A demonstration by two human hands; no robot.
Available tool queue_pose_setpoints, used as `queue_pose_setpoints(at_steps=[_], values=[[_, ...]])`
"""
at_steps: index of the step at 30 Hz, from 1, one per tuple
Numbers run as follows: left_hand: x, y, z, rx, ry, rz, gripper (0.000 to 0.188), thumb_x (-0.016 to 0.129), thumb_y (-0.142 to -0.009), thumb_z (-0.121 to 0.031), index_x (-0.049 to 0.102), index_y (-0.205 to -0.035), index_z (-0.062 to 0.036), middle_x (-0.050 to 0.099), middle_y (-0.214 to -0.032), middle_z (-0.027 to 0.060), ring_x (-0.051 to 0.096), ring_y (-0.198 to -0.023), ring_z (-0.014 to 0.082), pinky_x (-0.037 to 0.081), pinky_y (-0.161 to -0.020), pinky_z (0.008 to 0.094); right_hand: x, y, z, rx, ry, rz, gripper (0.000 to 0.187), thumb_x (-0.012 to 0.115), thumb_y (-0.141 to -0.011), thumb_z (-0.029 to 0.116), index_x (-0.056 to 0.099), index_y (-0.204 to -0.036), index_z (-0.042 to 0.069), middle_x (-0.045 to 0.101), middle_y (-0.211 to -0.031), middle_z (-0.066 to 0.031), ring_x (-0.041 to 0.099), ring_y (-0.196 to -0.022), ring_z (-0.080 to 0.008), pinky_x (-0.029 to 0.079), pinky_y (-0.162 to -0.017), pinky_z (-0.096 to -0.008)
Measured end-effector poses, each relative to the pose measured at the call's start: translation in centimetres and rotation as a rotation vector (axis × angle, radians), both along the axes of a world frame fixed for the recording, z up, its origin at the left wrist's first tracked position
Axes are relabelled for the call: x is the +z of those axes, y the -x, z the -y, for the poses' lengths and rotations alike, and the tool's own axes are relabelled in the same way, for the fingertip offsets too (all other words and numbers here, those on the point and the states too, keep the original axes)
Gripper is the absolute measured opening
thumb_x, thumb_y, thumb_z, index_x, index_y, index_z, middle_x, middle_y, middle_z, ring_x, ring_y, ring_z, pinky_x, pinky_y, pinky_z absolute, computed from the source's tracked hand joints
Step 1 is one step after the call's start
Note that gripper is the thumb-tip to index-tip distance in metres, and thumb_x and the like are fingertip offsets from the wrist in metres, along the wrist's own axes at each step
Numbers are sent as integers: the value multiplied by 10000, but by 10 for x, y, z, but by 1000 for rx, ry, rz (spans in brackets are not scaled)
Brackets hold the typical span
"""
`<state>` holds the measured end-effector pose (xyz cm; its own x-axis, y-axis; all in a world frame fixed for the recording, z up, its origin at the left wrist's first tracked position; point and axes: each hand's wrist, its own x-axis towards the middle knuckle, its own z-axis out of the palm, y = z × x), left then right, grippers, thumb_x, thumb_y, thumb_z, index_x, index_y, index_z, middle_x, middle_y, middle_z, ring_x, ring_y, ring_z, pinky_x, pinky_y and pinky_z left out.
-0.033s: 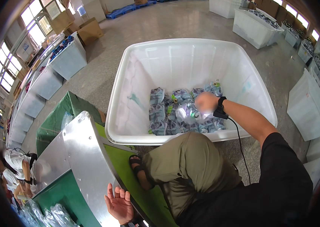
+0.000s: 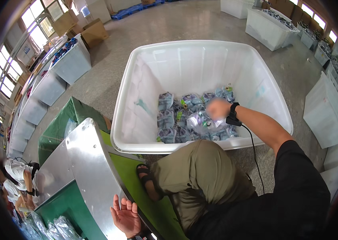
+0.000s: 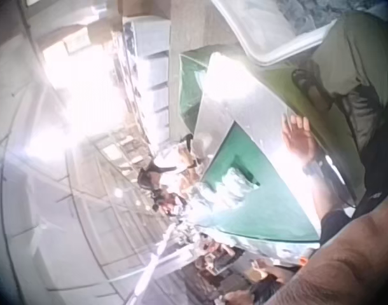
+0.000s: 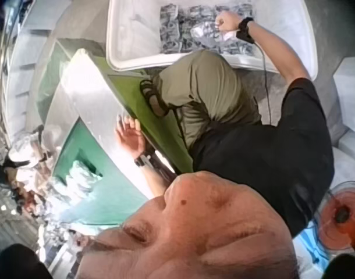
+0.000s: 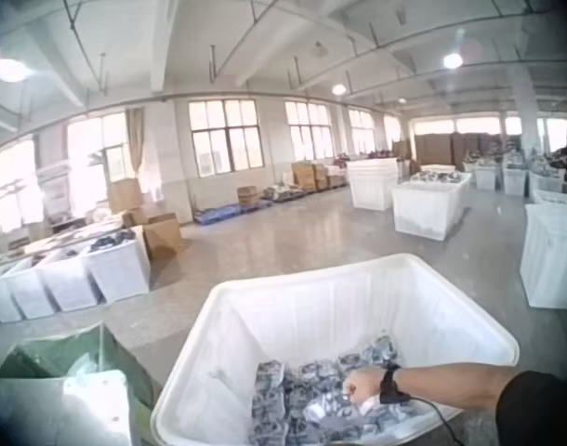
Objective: The person picks packaged socks from a conveyor belt and places them into a white plastic bin. They handle multiple packages one at a time, occasionally inspecting the labels before depositing them into the bin.
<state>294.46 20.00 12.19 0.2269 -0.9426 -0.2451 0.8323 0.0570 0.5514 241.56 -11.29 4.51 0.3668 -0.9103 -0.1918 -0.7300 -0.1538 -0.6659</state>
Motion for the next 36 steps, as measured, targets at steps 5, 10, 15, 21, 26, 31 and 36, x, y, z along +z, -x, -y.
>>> queue_pose_setpoints(at_steps=[5,10,15,21,26,31,36], values=[[-1,-2,0,-6,-3,13,520,458,-1086,-391,450,-1471,-42,690,-1183,198,705,-1084,302,625,-914,489,-26,34,24,61,22,-214,276,754,-676,167,755,-924,45,738,-878,-142,706,-800,-294,545,-727,-389],[-2,-3,-1,-6,-13,14,520,453,-1087,-390,443,-1476,-46,692,-1193,214,701,-1109,314,622,-918,501,-2,68,64,-224,292,-428,265,714,-726,130,755,-982,79,726,-909,-161,697,-925,-349,556,-823,-466],[-6,-5,-3,-12,-14,31,516,452,-1087,-387,437,-1478,-50,693,-1194,214,700,-1116,313,617,-926,507,14,79,65,-345,280,-473,441,716,-815,172,673,-1251,113,674,-1196,-175,634,-1126,-365,516,-966,-460],[-3,-4,-2,-20,-18,-6,507,444,-1087,-395,455,-1469,-62,690,-1201,187,698,-1108,314,613,-931,511,10,66,42,-294,177,-294,496,769,-819,245,667,-1263,52,706,-1042,-156,679,-992,-319,538,-886,-430],[0,4,-1,-3,-88,78,505,496,-1069,-382,492,-1474,-81,683,-1187,135,648,-1055,246,559,-964,449,18,39,30,-33,231,58,197,720,-851,190,615,-911,35,563,-694,-44,509,-637,-175,452,-614,-362],[3,-2,-6,-49,-190,102,420,515,-1059,-315,565,-1377,-47,660,-1178,131,646,-1075,267,536,-965,433,65,-16,5,112,-19,392,410,648,-890,59,600,-1279,-63,681,-1129,-91,647,-1074,-173,509,-973,-339],[18,-61,-38,127,-213,391,384,582,-1035,-221,522,-1359,-22,677,-1121,132,674,-1031,259,553,-931,450,110,-57,-39,118,94,243,406,637,-873,3,604,-1276,-19,662,-1140,-123,644,-1061,-201,519,-944,-351]])
